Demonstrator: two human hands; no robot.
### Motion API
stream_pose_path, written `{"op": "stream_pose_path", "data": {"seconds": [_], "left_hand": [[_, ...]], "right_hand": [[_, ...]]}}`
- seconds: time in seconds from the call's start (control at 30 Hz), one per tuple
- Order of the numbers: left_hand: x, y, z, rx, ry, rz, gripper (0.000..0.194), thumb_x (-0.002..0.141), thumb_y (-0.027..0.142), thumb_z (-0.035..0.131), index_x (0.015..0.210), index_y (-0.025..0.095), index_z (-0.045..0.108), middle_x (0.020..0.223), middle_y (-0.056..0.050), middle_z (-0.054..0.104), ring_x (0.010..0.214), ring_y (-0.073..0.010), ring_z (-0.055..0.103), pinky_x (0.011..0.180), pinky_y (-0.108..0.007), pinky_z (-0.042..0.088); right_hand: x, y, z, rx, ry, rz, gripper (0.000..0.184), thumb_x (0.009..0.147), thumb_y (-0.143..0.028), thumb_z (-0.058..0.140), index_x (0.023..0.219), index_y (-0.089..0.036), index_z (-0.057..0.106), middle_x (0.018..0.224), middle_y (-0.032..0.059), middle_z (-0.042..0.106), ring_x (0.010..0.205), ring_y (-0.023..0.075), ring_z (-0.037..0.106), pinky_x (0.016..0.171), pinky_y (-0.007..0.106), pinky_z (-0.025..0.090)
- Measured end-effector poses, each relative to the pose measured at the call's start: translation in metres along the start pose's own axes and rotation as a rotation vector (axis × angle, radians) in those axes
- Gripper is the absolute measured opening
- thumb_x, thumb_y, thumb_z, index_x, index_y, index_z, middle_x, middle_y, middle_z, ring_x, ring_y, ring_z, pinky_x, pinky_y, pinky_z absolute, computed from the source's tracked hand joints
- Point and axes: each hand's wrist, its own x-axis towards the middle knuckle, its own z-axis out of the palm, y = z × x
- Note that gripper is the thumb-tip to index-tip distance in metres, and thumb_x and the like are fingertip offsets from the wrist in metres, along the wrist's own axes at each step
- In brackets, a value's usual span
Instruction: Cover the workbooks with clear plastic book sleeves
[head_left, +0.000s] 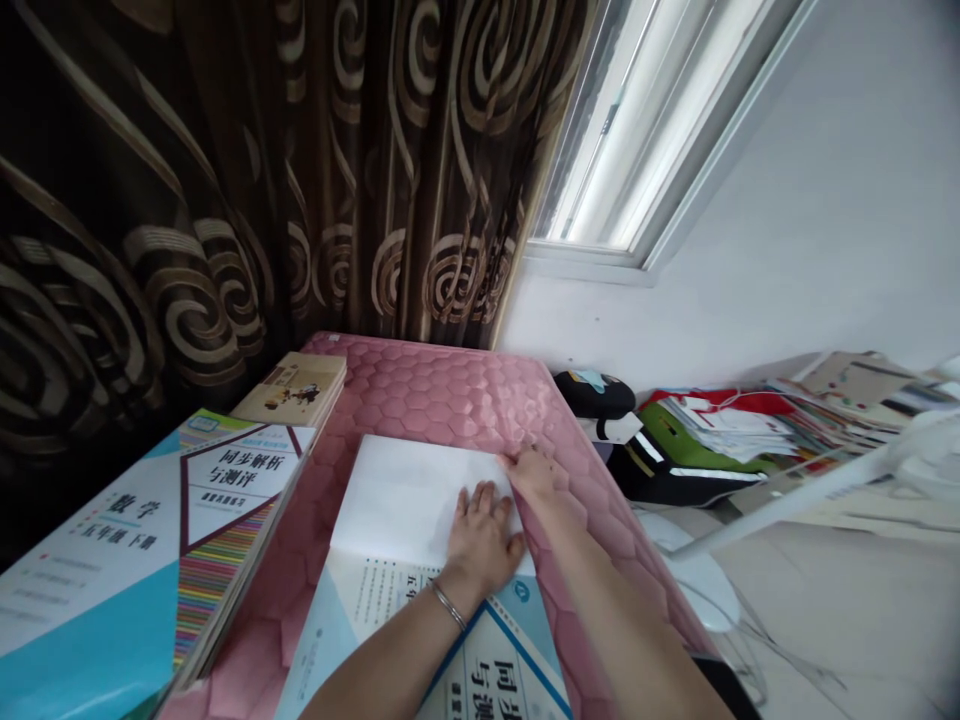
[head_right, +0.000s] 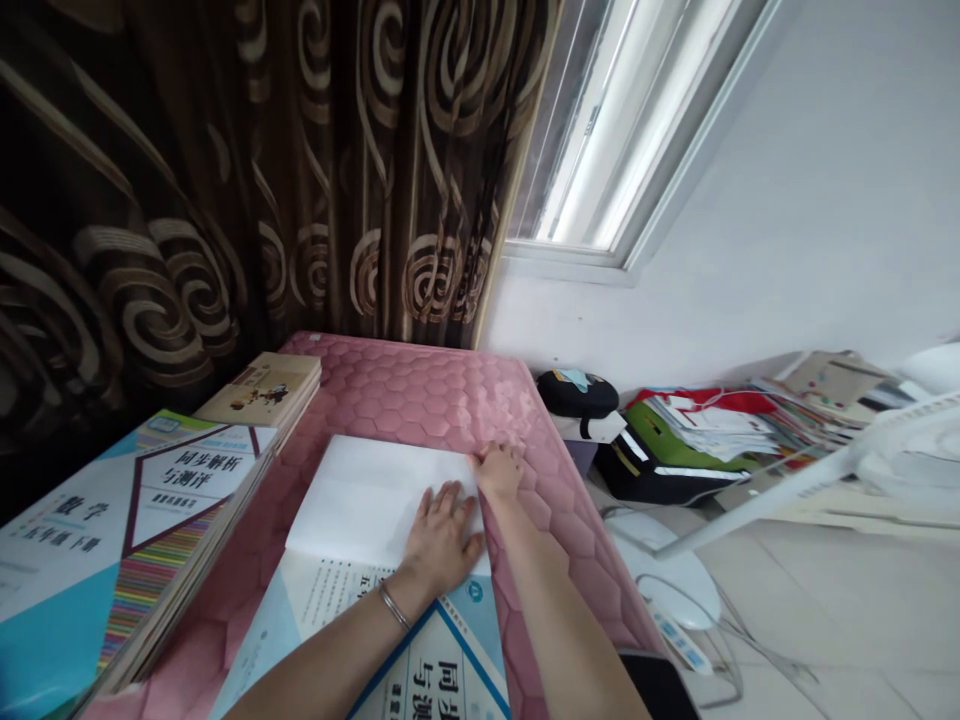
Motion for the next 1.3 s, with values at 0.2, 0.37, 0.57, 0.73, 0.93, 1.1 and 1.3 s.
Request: {"op": "stream_pose_path", "data": {"seconds": [0.2,0.37,0.57,0.73,0.93,1.1,1.3], "left_hand": [[0.004,0.003,-0.005,-0.115,0.063,-0.087,0.058,0.089,0.027,0.033,0.144,0.008,0.033,0.152,-0.014,0.040,0.142,-0.0178,0.031,0.122,-0.039,0.013],[0.019,-0.024,-0.022,-0.068,0.044,-0.194,0.058,0.089,0.023,0.032,0.145,0.008,0.033,0.152,-0.015,0.040,0.142,-0.0189,0.032,0.119,-0.037,0.022],[0.007,-0.110,-0.060,0.150,0.096,-0.326,0.055,0.093,0.026,0.030,0.148,0.018,0.034,0.151,-0.012,0.041,0.143,-0.0235,0.031,0.118,-0.053,0.013],[-0.012,-0.142,-0.073,0.222,0.198,-0.389,0.054,0.094,0.034,0.035,0.146,0.018,0.038,0.148,-0.014,0.045,0.141,-0.0262,0.035,0.118,-0.055,0.013],[-0.008,-0.134,-0.069,0.192,0.205,-0.395,0.054,0.092,0.029,0.038,0.145,0.019,0.039,0.148,-0.013,0.046,0.140,-0.0276,0.035,0.118,-0.058,0.010],[-0.007,-0.135,-0.072,0.177,0.201,-0.386,0.054,0.092,0.030,0.039,0.144,0.016,0.040,0.147,-0.013,0.048,0.140,-0.0307,0.035,0.117,-0.061,0.008],[-0.009,-0.137,-0.070,0.172,0.248,-0.383,0.051,0.092,0.026,0.036,0.142,0.017,0.044,0.145,-0.013,0.049,0.138,-0.0292,0.038,0.117,-0.063,0.009]], "right_hand": [[-0.040,-0.008,0.005,-0.020,-0.073,-0.288,0.045,0.093,-0.025,0.040,0.137,-0.020,0.052,0.147,0.0081,0.047,0.135,0.0216,0.042,0.109,0.035,0.033],[-0.055,-0.006,0.012,-0.127,-0.114,-0.302,0.047,0.099,-0.029,0.030,0.142,-0.021,0.047,0.152,0.0071,0.039,0.143,0.0233,0.030,0.116,0.046,0.021],[-0.055,-0.010,0.014,-0.171,-0.102,-0.294,0.048,0.100,-0.032,0.029,0.144,-0.021,0.045,0.153,0.0068,0.038,0.142,0.0227,0.032,0.115,0.044,0.022],[-0.057,-0.012,0.006,-0.191,-0.124,-0.284,0.048,0.100,-0.031,0.028,0.144,-0.022,0.044,0.153,0.0064,0.039,0.142,0.0219,0.031,0.115,0.044,0.022],[-0.057,-0.060,0.002,-0.212,-0.194,-0.209,0.047,0.093,-0.021,0.039,0.138,-0.012,0.051,0.153,0.0168,0.035,0.145,0.0327,0.023,0.114,0.053,0.019],[-0.064,-0.133,0.035,-0.047,-0.204,-0.423,0.052,0.099,-0.035,0.030,0.146,-0.016,0.040,0.152,0.0135,0.038,0.145,0.0266,0.025,0.115,0.050,0.020],[-0.062,-0.118,0.038,-0.102,-0.239,-0.350,0.056,0.101,-0.038,0.021,0.148,-0.010,0.036,0.156,0.0129,0.029,0.146,0.0215,0.020,0.118,0.045,0.011]]}}
